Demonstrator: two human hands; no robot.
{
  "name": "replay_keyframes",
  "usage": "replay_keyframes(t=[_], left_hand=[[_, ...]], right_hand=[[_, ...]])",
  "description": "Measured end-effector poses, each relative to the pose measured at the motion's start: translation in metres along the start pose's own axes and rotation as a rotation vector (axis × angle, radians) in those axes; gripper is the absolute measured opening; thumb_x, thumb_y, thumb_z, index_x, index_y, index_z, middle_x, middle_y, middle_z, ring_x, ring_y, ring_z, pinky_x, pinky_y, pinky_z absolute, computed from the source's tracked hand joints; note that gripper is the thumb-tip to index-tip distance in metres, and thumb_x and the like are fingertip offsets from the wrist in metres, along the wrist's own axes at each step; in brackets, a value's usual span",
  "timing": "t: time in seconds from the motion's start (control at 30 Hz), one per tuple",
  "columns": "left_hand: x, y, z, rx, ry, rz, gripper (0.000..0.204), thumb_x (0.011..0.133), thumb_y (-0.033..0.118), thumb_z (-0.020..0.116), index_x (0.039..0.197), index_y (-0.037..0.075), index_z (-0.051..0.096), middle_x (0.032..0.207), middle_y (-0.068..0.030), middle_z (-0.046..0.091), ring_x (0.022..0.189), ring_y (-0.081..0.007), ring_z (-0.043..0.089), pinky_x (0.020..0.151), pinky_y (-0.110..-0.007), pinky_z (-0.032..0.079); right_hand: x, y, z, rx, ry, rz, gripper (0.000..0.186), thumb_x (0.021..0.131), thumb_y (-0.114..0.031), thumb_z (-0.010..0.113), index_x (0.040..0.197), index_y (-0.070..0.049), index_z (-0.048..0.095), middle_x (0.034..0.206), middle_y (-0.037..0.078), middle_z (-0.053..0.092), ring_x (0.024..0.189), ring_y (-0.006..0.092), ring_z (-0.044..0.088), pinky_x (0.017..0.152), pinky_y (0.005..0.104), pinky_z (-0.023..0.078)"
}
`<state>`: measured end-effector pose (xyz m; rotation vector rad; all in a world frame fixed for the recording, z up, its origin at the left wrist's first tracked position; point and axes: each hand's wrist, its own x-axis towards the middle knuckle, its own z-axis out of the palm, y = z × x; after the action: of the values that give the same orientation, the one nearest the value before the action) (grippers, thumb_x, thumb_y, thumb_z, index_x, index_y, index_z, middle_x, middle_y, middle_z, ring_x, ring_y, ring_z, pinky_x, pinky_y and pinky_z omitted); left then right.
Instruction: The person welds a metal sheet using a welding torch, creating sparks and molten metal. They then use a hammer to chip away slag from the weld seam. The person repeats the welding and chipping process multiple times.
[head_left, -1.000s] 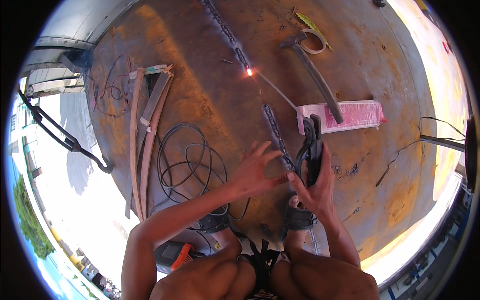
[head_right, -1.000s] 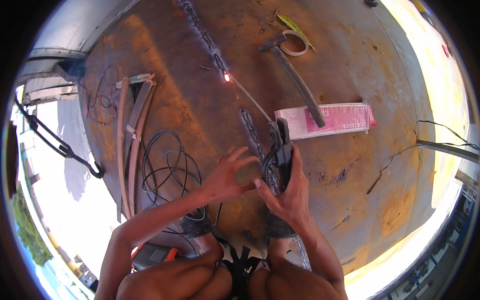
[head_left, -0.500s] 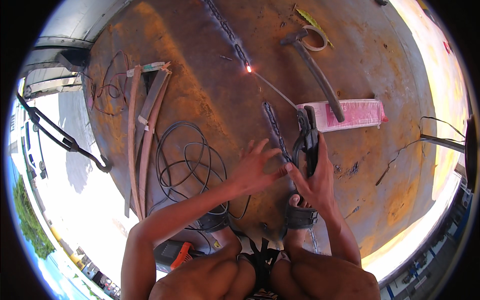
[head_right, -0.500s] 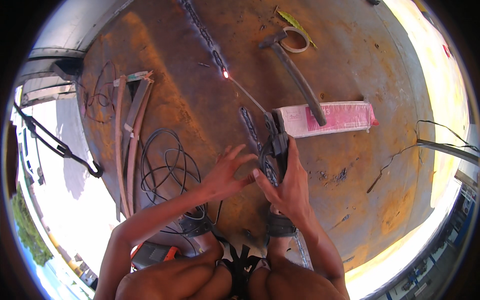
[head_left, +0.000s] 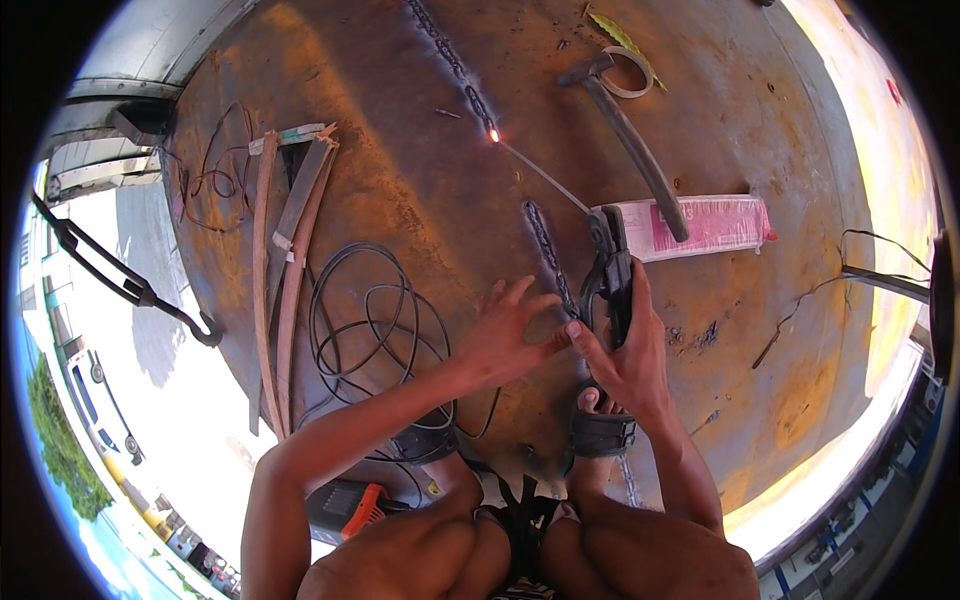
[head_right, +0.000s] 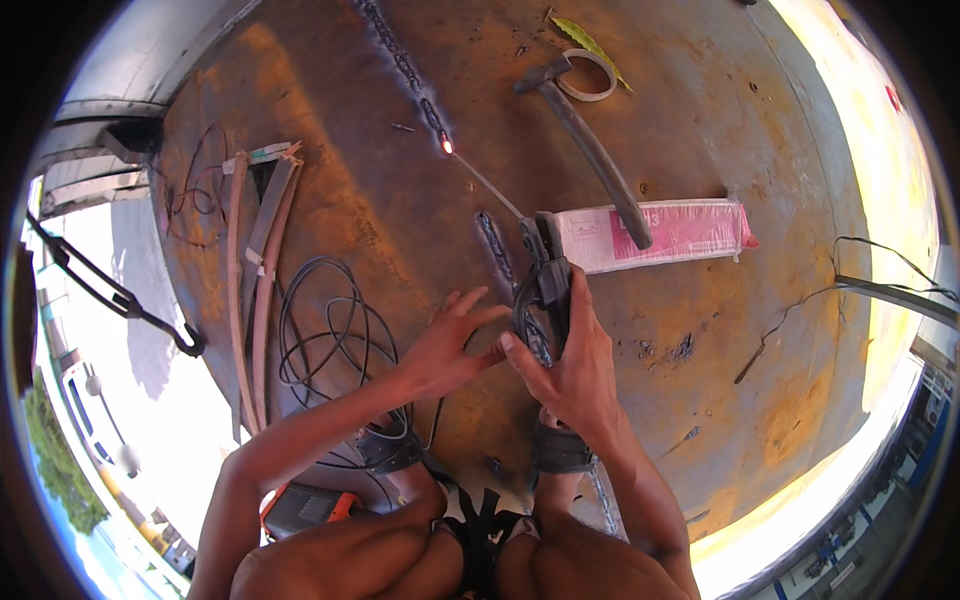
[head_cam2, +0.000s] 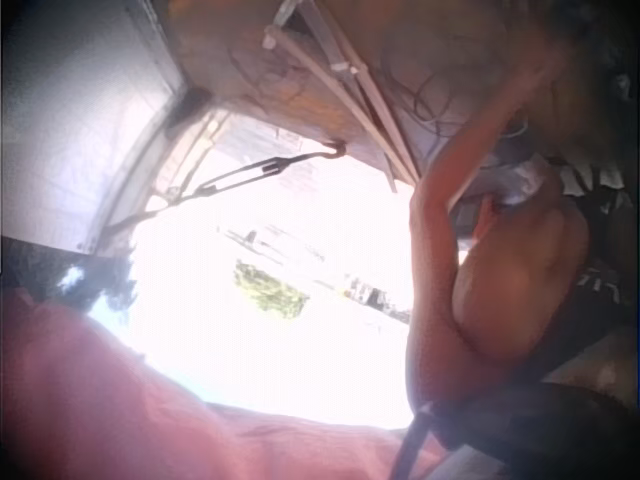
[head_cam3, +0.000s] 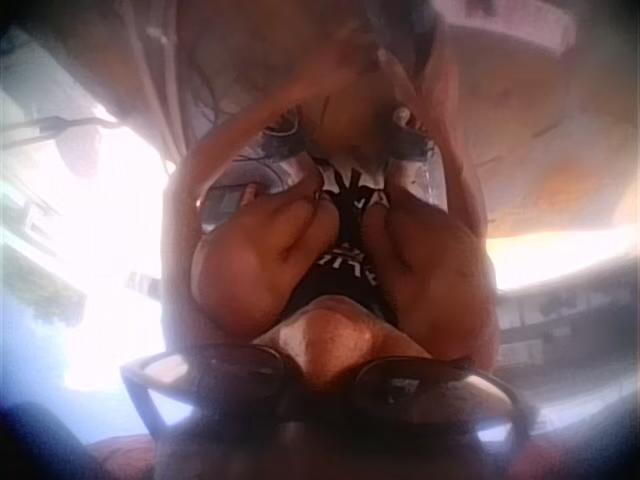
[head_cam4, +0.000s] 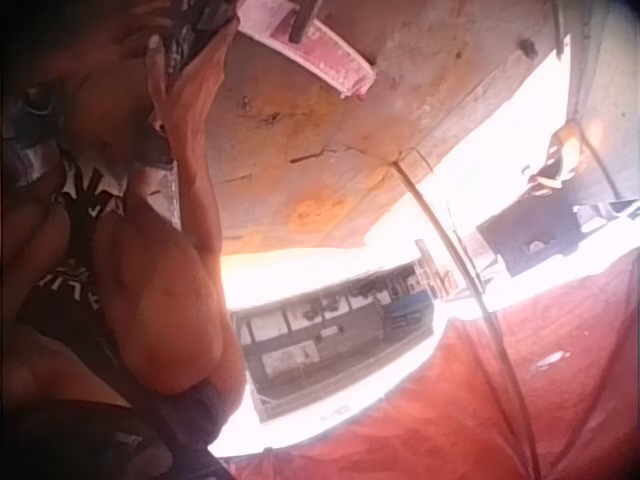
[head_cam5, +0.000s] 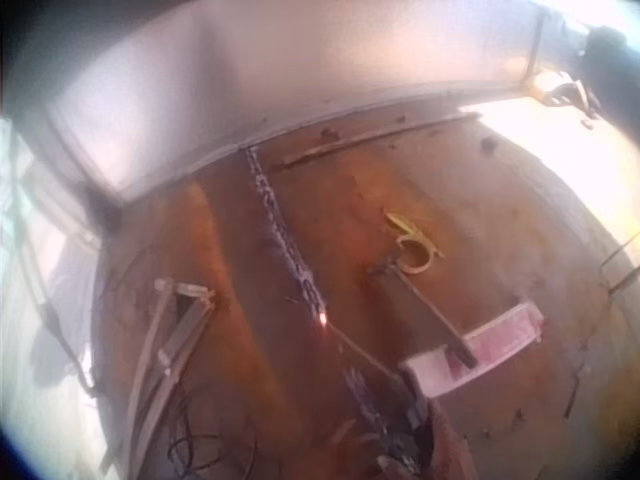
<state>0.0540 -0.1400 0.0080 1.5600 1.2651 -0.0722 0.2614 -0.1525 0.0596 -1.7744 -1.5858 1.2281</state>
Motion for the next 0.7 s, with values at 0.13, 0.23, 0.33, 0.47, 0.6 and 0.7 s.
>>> replay_keyframes(t=[0.13,0.23,0.33,0.47,0.6,0.7], left_hand=[[0.0004,-0.0002,-0.0003,-0.011,-0.002,0.006,0.063,0.1,0.049,0.07,0.151,0.015,0.057,0.167,-0.0312,0.032,0.154,-0.0604,0.024,0.125,-0.063,0.025],[-0.0008,0.0005,-0.0002,0.0,0.008,0.011,0.062,0.1,0.049,0.069,0.15,0.014,0.057,0.167,-0.0314,0.032,0.154,-0.0597,0.024,0.125,-0.062,0.025],[0.0003,-0.0035,0.0024,-0.002,0.025,0.031,0.062,0.1,0.049,0.069,0.15,0.014,0.057,0.166,-0.0316,0.033,0.154,-0.0592,0.025,0.126,-0.062,0.025],[0.0003,-0.0043,0.0031,0.001,0.04,0.045,0.062,0.1,0.05,0.069,0.148,0.014,0.059,0.165,-0.0316,0.035,0.153,-0.0555,0.029,0.125,-0.06,0.026],[-0.0001,-0.0043,0.0024,-0.011,0.056,0.063,0.061,0.1,0.051,0.068,0.147,0.013,0.06,0.164,-0.0314,0.037,0.153,-0.052,0.032,0.125,-0.059,0.027],[0.0018,-0.0094,0.0041,-0.068,0.038,0.066,0.081,0.095,0.072,0.059,0.15,0.013,0.059,0.166,-0.0319,0.033,0.154,-0.0569,0.026,0.126,-0.064,0.022]], right_hand=[[0.0006,-0.0013,-0.0009,-0.001,-0.004,0.006,0.1,0.09,-0.03,0.081,0.16,0.009,0.021,0.128,0.033,0.066,0.116,0.0486,0.069,0.098,0.0489,0.055],[0.0004,-0.0002,-0.0001,0.003,-0.003,0.012,0.1,0.09,-0.031,0.081,0.16,0.009,0.021,0.127,0.033,0.066,0.116,0.0486,0.069,0.099,0.0489,0.055],[0.0002,-0.0007,0.0001,-0.003,-0.005,0.019,0.1,0.09,-0.03,0.081,0.16,0.009,0.021,0.127,0.033,0.066,0.116,0.0486,0.07,0.099,0.0489,0.055],[0.0004,-0.0002,0.0004,-0.009,-0.001,0.005,0.1,0.09,-0.03,0.081,0.16,0.009,0.021,0.127,0.033,0.067,0.114,0.0485,0.07,0.098,0.049,0.055],[0.0004,-0.0017,-0.0001,-0.014,-0.004,0.013,0.1,0.09,-0.029,0.081,0.16,0.009,0.021,0.126,0.032,0.067,0.114,0.0484,0.07,0.098,0.0488,0.056],[0.0005,-0.0035,-0.0005,0.002,-0.01,0.022,0.099,0.09,-0.028,0.081,0.16,0.009,0.021,0.126,0.032,0.067,0.114,0.0482,0.07,0.098,0.0487,0.056]])
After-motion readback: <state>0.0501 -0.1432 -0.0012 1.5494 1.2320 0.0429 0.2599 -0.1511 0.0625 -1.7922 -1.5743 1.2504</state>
